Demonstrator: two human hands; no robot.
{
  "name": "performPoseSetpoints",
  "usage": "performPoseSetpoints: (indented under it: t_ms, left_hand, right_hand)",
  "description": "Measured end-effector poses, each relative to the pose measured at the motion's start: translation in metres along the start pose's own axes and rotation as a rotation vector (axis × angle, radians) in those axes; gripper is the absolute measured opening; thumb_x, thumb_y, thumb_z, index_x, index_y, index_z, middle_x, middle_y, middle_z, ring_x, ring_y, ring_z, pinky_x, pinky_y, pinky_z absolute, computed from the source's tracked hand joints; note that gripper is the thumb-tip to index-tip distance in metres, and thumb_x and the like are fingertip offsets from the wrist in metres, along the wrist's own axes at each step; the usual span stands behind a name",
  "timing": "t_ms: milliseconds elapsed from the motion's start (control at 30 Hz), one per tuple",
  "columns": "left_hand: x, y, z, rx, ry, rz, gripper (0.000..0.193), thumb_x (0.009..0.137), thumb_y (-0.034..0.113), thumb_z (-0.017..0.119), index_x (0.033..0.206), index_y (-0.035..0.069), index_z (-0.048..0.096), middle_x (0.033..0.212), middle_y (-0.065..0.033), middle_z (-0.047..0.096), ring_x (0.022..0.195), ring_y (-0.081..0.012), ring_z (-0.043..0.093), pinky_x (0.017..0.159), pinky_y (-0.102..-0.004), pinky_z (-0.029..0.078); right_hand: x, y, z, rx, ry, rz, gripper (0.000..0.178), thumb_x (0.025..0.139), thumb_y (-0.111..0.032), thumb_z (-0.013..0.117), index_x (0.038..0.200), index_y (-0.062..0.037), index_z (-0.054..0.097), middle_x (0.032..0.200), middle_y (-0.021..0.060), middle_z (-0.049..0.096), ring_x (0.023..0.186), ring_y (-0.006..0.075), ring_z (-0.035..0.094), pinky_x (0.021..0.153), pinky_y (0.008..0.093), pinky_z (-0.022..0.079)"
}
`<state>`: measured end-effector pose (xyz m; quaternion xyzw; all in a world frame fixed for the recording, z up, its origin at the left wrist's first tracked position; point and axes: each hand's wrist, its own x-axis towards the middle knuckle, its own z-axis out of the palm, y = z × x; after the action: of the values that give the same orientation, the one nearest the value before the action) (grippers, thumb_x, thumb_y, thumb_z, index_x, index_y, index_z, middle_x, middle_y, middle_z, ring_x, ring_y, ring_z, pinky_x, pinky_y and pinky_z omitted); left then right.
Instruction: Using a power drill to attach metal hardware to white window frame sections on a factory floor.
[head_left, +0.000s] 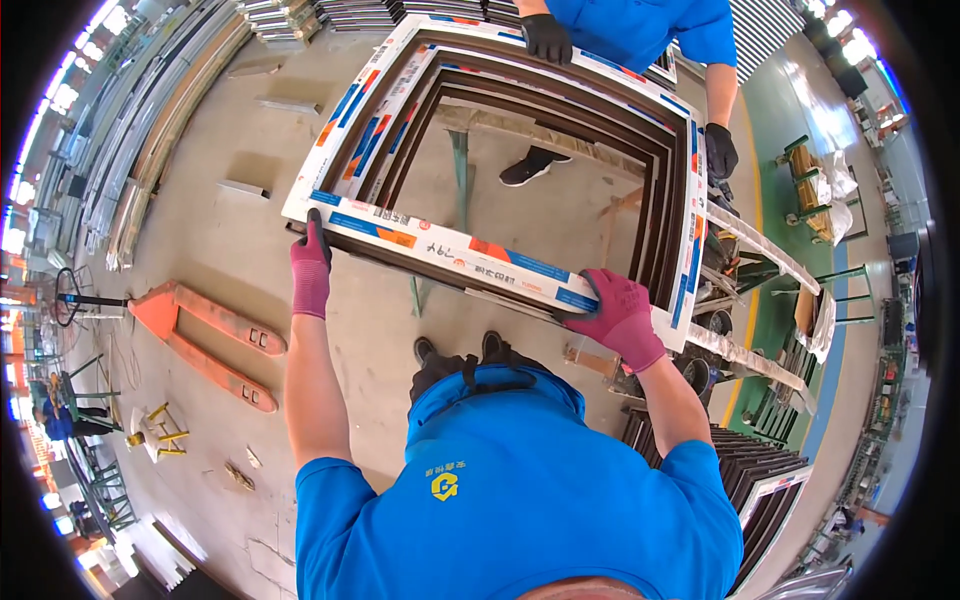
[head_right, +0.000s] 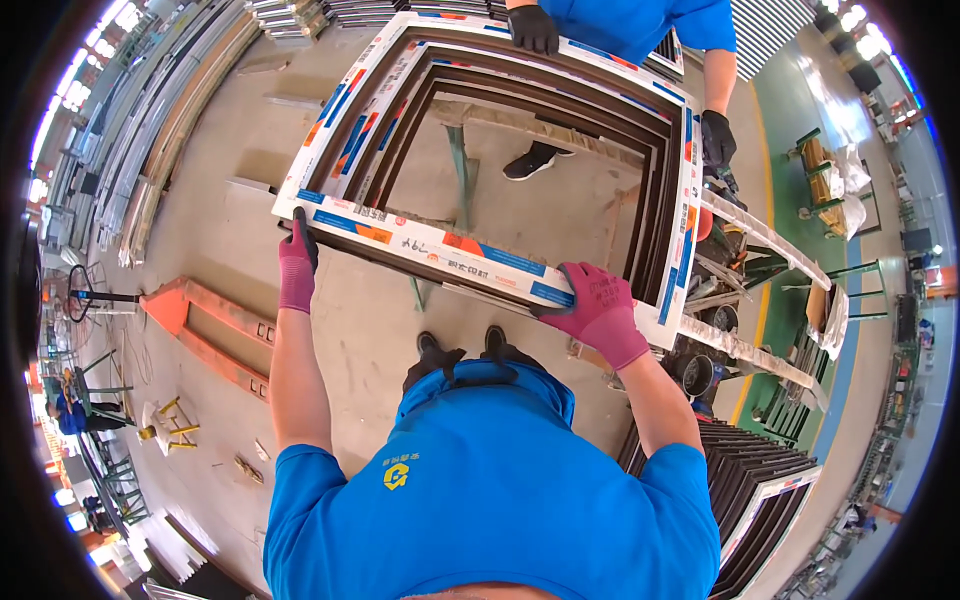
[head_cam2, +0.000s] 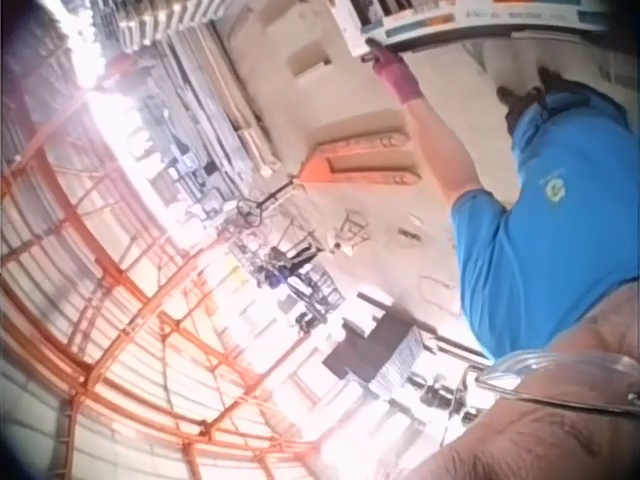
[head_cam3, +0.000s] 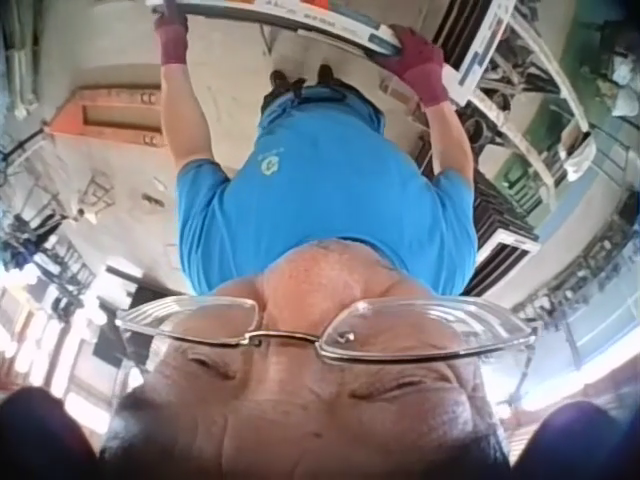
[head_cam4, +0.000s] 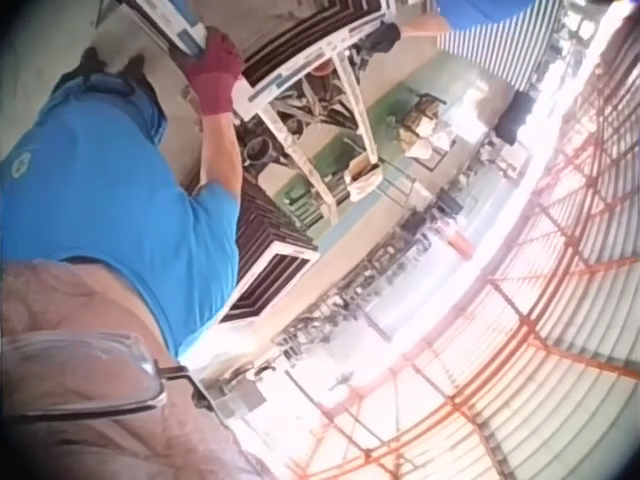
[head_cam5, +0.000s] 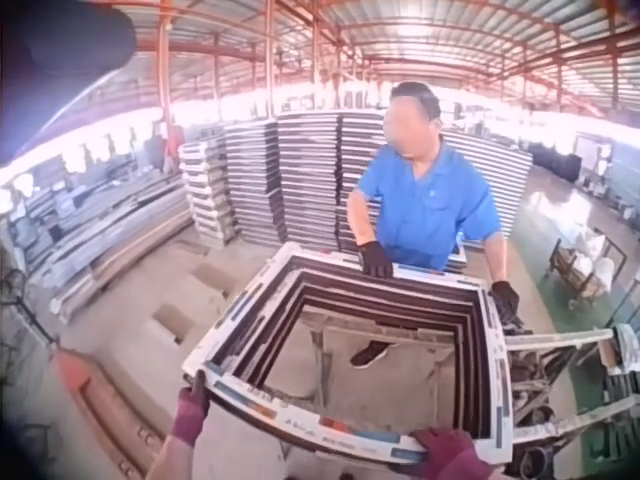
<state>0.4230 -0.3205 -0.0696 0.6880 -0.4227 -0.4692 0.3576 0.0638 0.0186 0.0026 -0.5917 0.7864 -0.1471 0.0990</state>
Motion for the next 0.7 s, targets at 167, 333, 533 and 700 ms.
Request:
performPoseSetpoints:
  t_ms: [167,333,533,700]
  left_hand:
    - [0.009,-0.010,-0.036,-0.279,-0.124,0.110,0.054,0.097,0.050,0.061,0.059,0.017,0.043,0.055,0.0076,0.037,0.046,-0.0061,0.029,0.045,-0.0284,0.020]
    - [0.005,-0.025,-0.081,-0.313,-0.124,0.019,0.053,0.097,0.048,0.063,0.059,0.020,0.039,0.055,0.0087,0.034,0.046,-0.0046,0.027,0.046,-0.0277,0.017]
    - [0.046,-0.120,-0.174,-0.423,-0.080,-0.157,0.052,0.097,0.045,0.064,0.058,0.019,0.043,0.055,0.0083,0.037,0.048,-0.0045,0.031,0.047,-0.0285,0.019]
    - [0.088,-0.256,-0.211,-0.267,0.062,-0.282,0.048,0.099,0.046,0.062,0.061,0.022,0.043,0.053,0.0089,0.034,0.042,-0.0052,0.029,0.042,-0.0285,0.019]
  right_hand:
    - [0.069,-0.067,0.000,0.035,-0.001,-0.072,0.067,0.065,-0.048,0.083,0.117,-0.0117,0.062,0.111,0.0131,0.067,0.100,0.0347,0.065,0.086,0.0451,0.051]
    - [0.156,-0.147,0.039,0.010,-0.044,-0.086,0.071,0.069,-0.052,0.079,0.122,-0.0098,0.060,0.117,0.0148,0.066,0.108,0.0348,0.064,0.092,0.0445,0.049]
    - [0.302,-0.293,0.106,-0.024,-0.087,-0.182,0.079,0.074,-0.056,0.074,0.132,-0.0053,0.054,0.124,0.0199,0.064,0.116,0.0343,0.062,0.097,0.0444,0.047]
    - [0.451,-0.402,0.182,-0.183,-0.105,-0.269,0.066,0.077,-0.044,0.072,0.128,-0.0056,0.055,0.123,0.0178,0.064,0.114,0.0327,0.063,0.092,0.0463,0.051]
